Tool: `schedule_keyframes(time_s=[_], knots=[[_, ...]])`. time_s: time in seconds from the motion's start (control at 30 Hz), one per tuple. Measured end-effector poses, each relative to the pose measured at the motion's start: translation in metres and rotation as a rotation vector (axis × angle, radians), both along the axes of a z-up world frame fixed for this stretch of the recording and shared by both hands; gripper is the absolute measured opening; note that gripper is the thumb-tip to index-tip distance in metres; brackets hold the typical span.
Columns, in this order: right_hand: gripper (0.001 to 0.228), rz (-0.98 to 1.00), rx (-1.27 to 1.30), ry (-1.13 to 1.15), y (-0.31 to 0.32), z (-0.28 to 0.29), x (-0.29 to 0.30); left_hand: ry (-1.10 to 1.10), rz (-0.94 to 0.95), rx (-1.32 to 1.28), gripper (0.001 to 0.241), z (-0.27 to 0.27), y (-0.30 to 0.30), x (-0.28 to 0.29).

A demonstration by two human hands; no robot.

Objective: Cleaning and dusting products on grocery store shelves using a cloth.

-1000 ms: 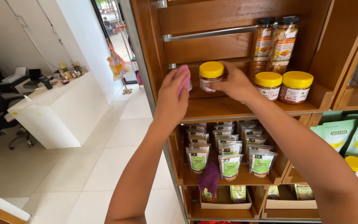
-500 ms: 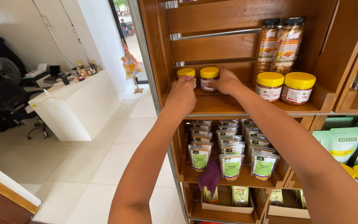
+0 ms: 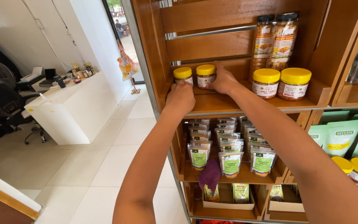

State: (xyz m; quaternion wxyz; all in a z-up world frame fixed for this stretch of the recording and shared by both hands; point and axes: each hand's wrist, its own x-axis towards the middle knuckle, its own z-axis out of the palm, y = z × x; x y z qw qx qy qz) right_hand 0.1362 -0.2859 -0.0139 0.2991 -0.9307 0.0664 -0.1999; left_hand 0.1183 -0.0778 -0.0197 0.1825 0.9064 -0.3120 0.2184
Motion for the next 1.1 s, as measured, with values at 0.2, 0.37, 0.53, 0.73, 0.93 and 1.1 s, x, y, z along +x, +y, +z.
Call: schedule_keyframes(time_s=[0.2, 0.37, 0.53, 0.73, 0.93, 1.1], knots=[[0.114, 0.008, 0.026, -0.028, -0.005, -0.001, 0.001, -0.001, 0.070, 0.066, 0.035, -0.007, -0.007, 0.022], [0.108, 0.009, 0.016, -0.057, -0.005, -0.007, 0.004, 0.048, 0.072, 0.097, 0.032, 0.001, -0.008, 0.015], [0.104, 0.010, -0.034, -0.119, -0.008, -0.011, 0.012, 0.018, 0.083, 0.122, 0.031, -0.002, -0.012, 0.024], [0.102, 0.007, -0.062, -0.132, -0.008, -0.016, 0.012, 0.030, 0.073, 0.145, 0.031, -0.004, -0.011, 0.015], [0.100, 0.105, -0.049, -0.233, -0.031, -0.022, 0.020, -0.072, -0.104, -0.028, 0.033, 0.010, 0.001, -0.021], [0.039, -0.022, -0.265, -0.571, -0.025, 0.024, -0.080, -0.089, -0.583, -0.492, 0.044, 0.016, 0.027, -0.047]])
